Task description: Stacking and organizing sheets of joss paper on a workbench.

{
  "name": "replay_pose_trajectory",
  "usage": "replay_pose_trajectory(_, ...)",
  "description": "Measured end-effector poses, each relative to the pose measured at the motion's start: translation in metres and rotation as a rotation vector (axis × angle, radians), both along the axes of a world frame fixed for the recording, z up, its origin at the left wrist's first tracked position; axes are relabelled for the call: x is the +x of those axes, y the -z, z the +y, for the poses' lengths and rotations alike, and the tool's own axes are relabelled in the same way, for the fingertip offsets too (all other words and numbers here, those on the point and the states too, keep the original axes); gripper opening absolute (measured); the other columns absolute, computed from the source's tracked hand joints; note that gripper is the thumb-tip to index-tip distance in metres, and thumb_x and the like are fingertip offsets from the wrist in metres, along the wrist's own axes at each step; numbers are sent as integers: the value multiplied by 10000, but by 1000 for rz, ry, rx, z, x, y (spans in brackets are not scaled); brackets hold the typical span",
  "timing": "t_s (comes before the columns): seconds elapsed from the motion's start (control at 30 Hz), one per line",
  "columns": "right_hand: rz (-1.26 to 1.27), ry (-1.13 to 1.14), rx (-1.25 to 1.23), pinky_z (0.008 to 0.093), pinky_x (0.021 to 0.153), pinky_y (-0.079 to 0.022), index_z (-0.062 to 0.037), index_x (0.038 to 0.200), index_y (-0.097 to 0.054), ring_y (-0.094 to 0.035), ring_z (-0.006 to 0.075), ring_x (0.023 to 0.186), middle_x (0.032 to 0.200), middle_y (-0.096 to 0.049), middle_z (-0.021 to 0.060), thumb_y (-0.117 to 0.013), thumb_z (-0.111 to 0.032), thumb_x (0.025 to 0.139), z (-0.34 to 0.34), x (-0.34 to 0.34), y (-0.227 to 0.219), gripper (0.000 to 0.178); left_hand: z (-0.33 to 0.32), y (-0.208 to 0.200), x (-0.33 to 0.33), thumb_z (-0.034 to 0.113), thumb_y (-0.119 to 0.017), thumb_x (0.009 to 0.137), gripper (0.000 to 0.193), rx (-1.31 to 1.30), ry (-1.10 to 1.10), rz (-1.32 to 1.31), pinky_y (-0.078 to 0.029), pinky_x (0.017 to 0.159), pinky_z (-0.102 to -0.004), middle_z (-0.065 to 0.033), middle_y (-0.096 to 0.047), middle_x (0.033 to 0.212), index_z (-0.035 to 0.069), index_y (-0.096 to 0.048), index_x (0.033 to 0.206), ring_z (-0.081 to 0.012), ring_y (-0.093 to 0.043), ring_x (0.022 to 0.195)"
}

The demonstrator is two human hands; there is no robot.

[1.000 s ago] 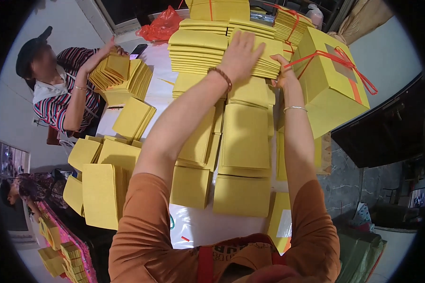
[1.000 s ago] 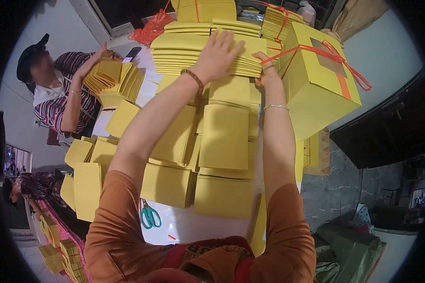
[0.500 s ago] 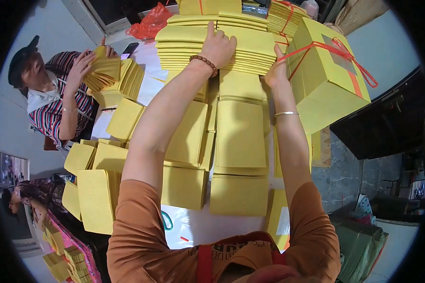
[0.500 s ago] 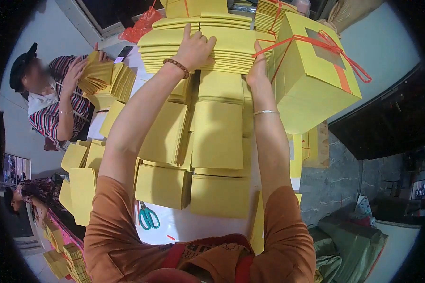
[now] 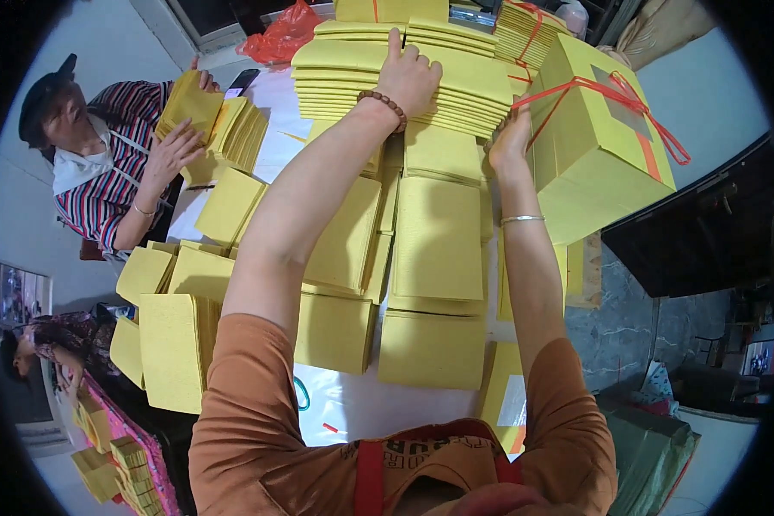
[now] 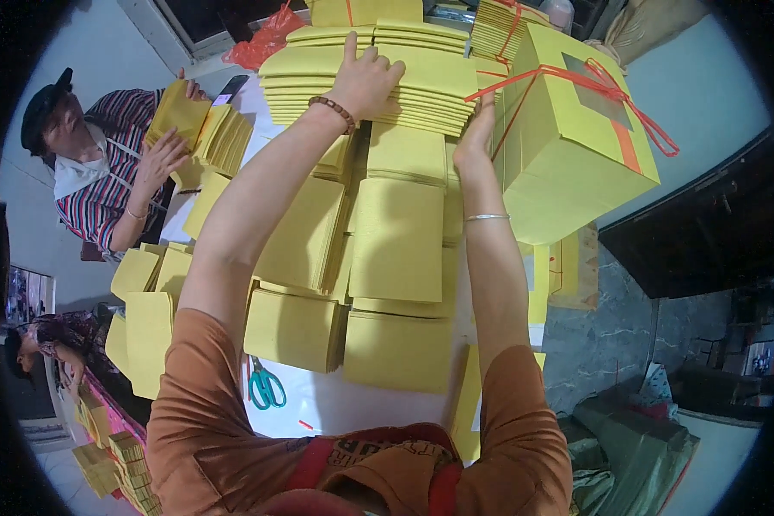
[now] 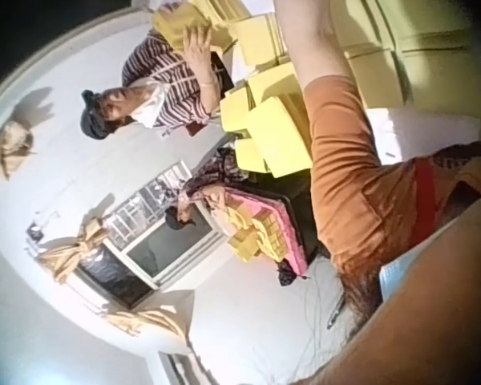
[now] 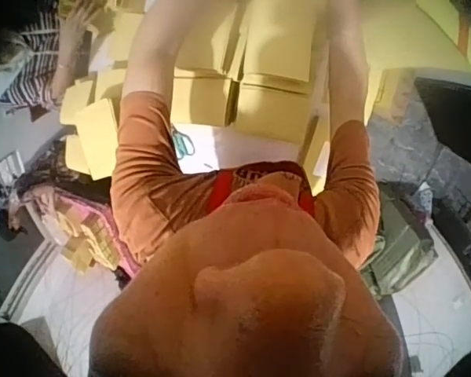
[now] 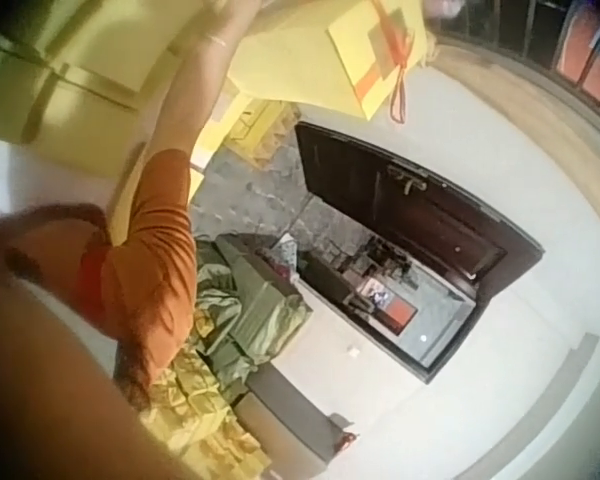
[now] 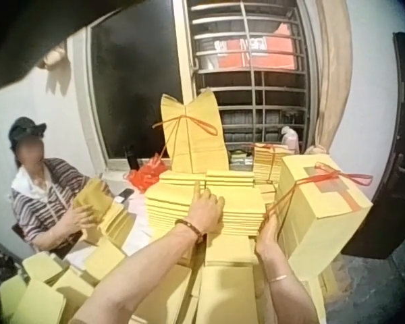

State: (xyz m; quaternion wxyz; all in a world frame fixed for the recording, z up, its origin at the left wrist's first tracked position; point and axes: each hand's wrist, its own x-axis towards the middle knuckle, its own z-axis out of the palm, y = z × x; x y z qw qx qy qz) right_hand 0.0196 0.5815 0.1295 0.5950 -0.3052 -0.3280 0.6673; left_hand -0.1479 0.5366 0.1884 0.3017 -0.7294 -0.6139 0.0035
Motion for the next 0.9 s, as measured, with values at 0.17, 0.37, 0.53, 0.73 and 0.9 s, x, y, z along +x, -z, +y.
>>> replay_pose_trajectory(0.17,-50,39,87,335,990,-305,-85,1245,-481,-436,184,1151,1257,-495,44,-352,-535,914,-15,-2,1,574,-8,-2,3,392,-708,679,538,-34,-35,-71,-137,1026,-609,-99,-635,934,104,-553,1107,-273,-533,1013)
replay_pose_trajectory(0.37,-135,-26,217,339,1089,-138,-65,1418,-198,-181,212,1344,1465,-207,83,-343,-494,930,-36,10,-8,665,-25,-1,15,332,-707,689,756,288,-38,-19,-193,1005,-622,-143,-485,1222,168,-360,1340,-293,-437,1167)
replay_pose_trajectory(0.53,-370,-60,409,339,1109,-62,-57,1436,-107,-92,211,1375,1494,-117,97,-313,-443,947,-129,29,-24,656,-81,-20,54,297,-623,772,584,210,-29,-193,-212,988,-625,-126,-473,1248,152,-423,1302,-311,-424,1176)
replay_pose_trajectory(0.73,-637,-291,668,382,1085,-208,-3,1393,-228,-221,237,1345,1459,-218,117,-318,-367,964,-231,115,-18,569,-187,0,127,268,-616,802,447,116,236,-946,-373,912,-477,-126,-551,1132,100,-521,1204,-263,-525,1049)
replay_pose_trajectory(0.9,-573,-133,340,350,971,-360,4,1294,-404,-438,216,1193,1293,-455,121,-396,-180,946,-254,222,12,393,-313,83,220,217,-661,787,433,-84,302,-1546,-458,829,-373,-170,-585,1042,23,-528,1150,-302,-574,952)
